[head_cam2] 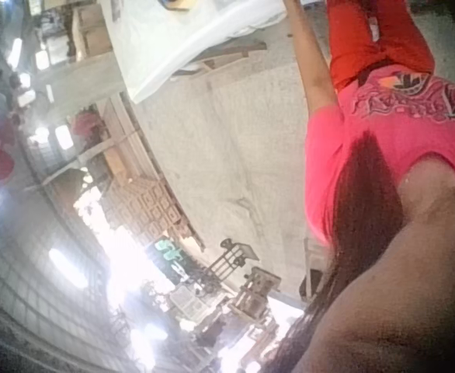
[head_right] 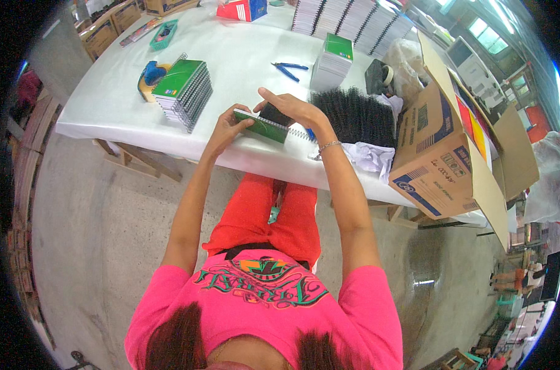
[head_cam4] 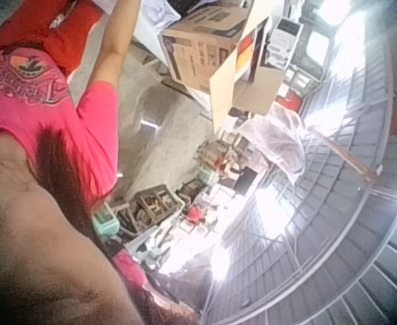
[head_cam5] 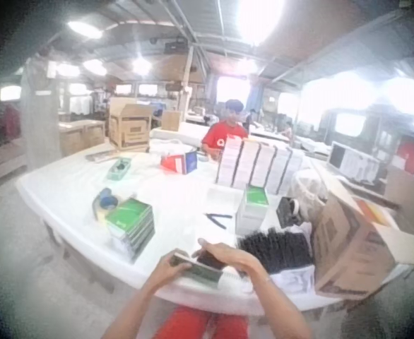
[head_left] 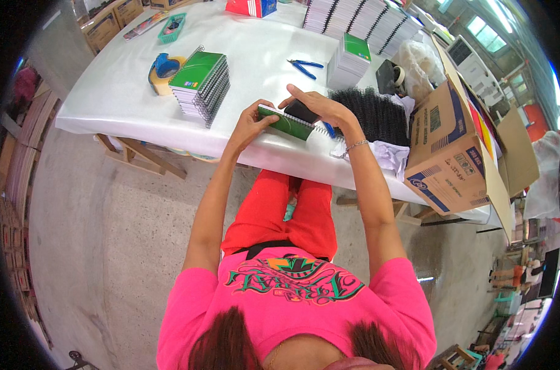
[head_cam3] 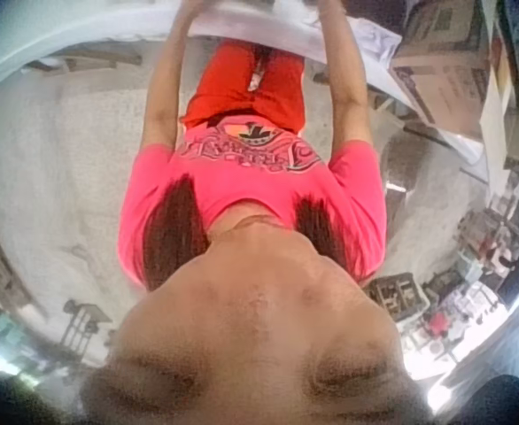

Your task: The person assembles spiral-bound notebooks by inserting black plastic spiral coils into the punched holes of green notebook covers. They use pliers to secure the coils and place the finished notebooks into a stack.

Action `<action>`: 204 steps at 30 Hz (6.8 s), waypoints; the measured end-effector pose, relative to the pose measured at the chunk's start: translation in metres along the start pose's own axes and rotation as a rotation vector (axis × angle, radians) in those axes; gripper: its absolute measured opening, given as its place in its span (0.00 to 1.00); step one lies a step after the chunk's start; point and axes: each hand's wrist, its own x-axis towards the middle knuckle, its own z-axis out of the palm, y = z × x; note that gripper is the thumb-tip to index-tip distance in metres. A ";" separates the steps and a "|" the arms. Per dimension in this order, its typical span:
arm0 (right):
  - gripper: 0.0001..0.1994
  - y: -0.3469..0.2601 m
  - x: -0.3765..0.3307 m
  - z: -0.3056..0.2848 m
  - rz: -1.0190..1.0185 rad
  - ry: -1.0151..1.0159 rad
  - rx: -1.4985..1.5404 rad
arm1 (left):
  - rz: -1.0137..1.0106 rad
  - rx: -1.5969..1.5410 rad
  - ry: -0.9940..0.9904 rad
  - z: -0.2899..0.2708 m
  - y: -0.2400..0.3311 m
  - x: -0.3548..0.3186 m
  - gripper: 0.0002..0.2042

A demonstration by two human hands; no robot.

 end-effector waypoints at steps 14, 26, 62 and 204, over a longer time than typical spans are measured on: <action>0.24 -0.012 0.001 0.015 -0.113 0.297 -0.247 | -0.079 0.006 0.020 0.000 0.001 -0.002 0.12; 0.23 0.045 0.041 0.029 -0.118 0.415 -0.465 | -0.057 -0.007 0.005 0.002 -0.002 0.003 0.11; 0.23 0.006 0.038 0.039 -0.049 0.397 -0.655 | -0.037 -0.128 0.032 0.004 0.003 0.000 0.10; 0.20 0.058 -0.039 0.074 -0.044 0.021 0.388 | 0.094 0.344 0.501 0.024 0.066 -0.035 0.15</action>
